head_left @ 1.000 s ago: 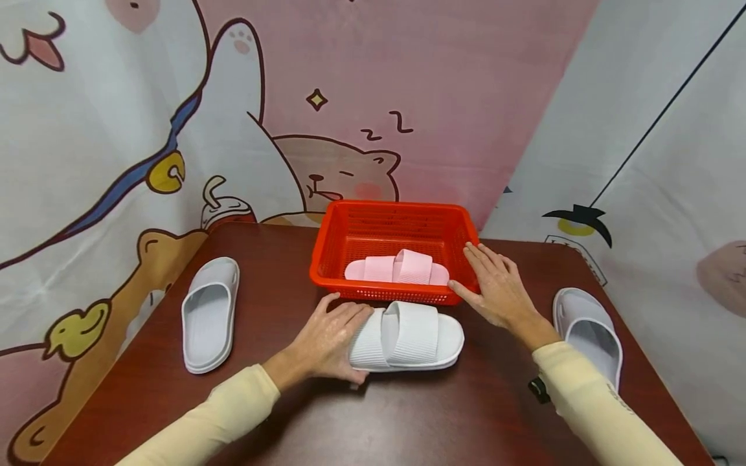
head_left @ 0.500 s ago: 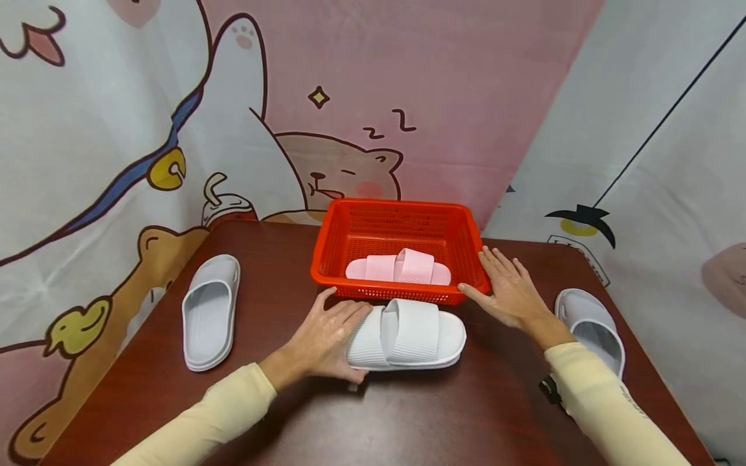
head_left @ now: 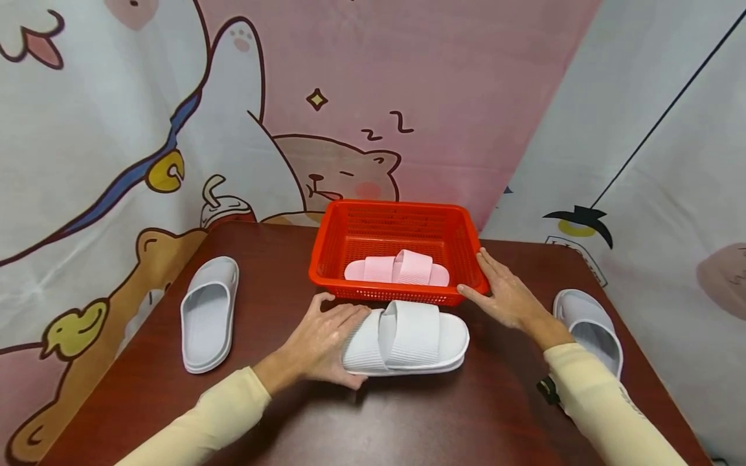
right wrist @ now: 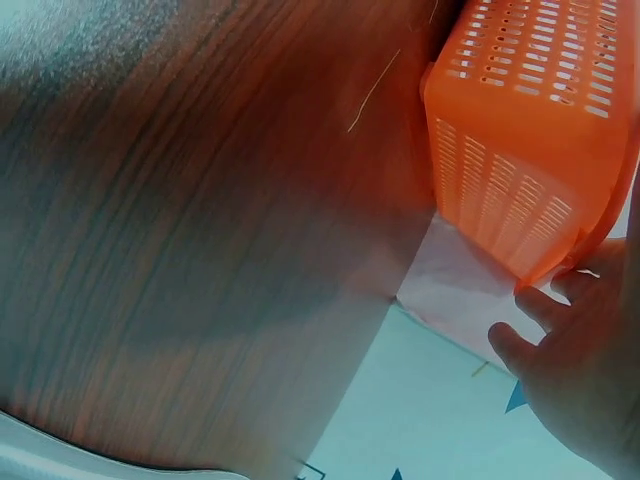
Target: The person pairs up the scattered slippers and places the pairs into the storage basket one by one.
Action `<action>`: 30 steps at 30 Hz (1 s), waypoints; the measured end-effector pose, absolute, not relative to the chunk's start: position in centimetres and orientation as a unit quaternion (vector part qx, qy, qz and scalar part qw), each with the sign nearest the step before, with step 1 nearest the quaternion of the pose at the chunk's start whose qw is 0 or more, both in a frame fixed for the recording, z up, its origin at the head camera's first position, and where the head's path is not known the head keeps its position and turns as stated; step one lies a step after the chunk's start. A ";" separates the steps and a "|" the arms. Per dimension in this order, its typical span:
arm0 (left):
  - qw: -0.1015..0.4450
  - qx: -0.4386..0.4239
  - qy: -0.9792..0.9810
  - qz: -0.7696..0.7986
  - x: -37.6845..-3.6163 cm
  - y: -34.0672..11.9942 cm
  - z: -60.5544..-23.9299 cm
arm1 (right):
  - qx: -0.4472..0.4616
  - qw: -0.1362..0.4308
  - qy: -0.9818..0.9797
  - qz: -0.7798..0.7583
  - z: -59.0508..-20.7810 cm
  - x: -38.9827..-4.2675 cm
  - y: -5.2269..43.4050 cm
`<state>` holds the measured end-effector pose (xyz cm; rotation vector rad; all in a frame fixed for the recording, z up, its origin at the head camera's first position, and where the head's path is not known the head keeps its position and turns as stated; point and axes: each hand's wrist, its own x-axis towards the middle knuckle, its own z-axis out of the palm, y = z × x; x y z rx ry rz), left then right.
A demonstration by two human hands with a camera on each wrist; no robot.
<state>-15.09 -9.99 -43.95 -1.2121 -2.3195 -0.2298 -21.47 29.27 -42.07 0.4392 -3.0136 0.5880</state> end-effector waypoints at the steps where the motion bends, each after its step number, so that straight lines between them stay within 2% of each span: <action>1: 0.260 -0.450 -0.850 -0.087 -15.2 -9.9 -43.8 | 0.140 0.019 -0.971 0.191 -42.1 -21.5 29.3; 8: 0.297 -0.468 -0.828 -0.087 -15.9 -9.6 -42.2 | 0.134 0.008 -0.973 0.185 -41.9 -21.5 29.3; 23: 0.308 -0.467 -0.825 -0.079 -18.5 -9.4 -38.9 | 0.149 0.009 -0.973 0.178 -42.1 -21.2 29.7; 30: 0.295 -0.454 -0.836 -0.087 -20.4 -9.4 -38.0 | 0.151 0.018 -0.970 0.187 -42.7 -21.3 29.8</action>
